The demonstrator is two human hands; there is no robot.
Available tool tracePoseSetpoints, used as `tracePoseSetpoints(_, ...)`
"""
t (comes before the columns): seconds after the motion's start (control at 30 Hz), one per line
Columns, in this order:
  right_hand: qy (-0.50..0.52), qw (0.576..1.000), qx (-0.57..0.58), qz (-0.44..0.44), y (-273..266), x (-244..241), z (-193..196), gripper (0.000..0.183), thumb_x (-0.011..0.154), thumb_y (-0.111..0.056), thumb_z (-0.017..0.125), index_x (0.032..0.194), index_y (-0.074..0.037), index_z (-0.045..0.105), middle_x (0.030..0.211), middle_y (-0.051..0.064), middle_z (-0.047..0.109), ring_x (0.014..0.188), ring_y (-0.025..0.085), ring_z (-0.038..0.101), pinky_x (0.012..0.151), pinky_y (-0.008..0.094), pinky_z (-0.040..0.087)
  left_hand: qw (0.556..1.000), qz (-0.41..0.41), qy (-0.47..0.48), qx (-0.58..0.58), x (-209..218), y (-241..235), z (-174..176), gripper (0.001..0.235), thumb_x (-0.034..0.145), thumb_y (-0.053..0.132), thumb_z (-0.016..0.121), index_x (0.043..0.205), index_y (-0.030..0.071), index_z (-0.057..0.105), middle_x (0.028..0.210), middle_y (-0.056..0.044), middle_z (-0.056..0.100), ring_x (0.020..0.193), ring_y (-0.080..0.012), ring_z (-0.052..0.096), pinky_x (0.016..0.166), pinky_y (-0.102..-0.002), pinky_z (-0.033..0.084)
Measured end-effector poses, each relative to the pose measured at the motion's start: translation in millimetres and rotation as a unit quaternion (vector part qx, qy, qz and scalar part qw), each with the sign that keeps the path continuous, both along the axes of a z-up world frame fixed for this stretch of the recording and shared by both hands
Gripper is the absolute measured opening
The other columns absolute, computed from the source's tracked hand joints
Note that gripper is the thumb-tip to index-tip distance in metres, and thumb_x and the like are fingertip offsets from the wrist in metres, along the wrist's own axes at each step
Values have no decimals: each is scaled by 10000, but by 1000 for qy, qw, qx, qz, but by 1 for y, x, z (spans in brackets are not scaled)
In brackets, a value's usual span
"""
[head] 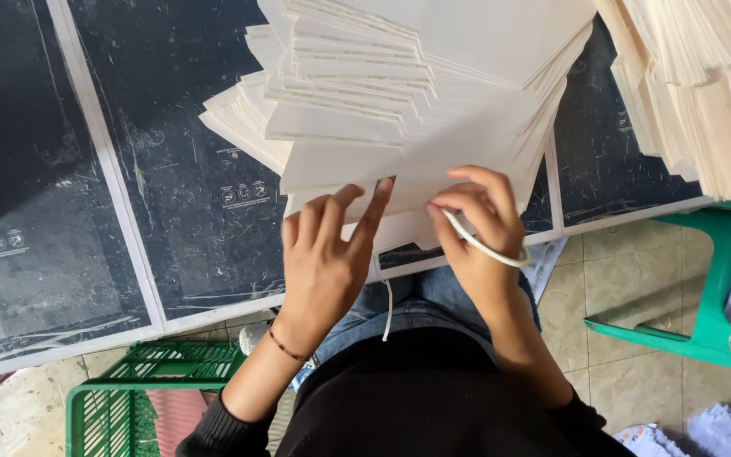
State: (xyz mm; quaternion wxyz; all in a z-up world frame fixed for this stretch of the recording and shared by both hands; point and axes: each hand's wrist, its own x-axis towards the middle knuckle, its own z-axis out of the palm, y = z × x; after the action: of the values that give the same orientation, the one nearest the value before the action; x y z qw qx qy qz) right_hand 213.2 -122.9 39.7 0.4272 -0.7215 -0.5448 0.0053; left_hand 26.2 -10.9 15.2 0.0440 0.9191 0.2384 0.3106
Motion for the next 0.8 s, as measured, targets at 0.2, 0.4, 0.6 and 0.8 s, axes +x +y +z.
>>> tracePoseSetpoints(0.2, 14, 999, 20, 44, 14, 18, 41, 239, 959, -92, 883, 1055, -25, 675, 1266, 157, 637, 1041, 338, 758, 885, 414, 618, 973, 111, -187, 79, -18, 16, -19, 630, 967, 296, 884, 1481, 35, 631, 1399, -276, 555, 1186, -441, 490, 1033, -537, 429)
tracePoseSetpoints(0.4, -57, 997, 58, 2, 37, 26, 24, 342, 950, -34, 914, 1077, -18, 598, 1112, 156, 775, 921, 347, 797, 819, 404, 631, 975, 176, -91, -97, -16, 20, -9, 905, 1088, 236, 763, 1725, -87, 208, 1341, -243, 528, 1126, -437, 473, 950, -491, 358)
tracePoseSetpoints(0.6, -54, 964, 209, -156, 52, 47, 39, 406, 1022, 56, 869, 1133, -14, 484, 1014, 189, 687, 886, 377, 796, 799, 417, 639, 965, 237, 75, -81, -23, 10, -25, 805, 1075, 326, 806, 1685, -12, 405, 994, -60, 631, 973, -295, 574, 848, -428, 370)
tracePoseSetpoints(0.8, 11, 970, 197, -139, 58, 29, 6, 433, 1033, 126, 807, 1186, -12, 427, 1075, 249, 652, 967, 382, 771, 831, 412, 641, 964, 228, 77, -114, -25, -11, -17, 697, 1168, 266, 692, 1736, 71, 338, 1026, -24, 601, 951, -265, 530, 839, -418, 363)
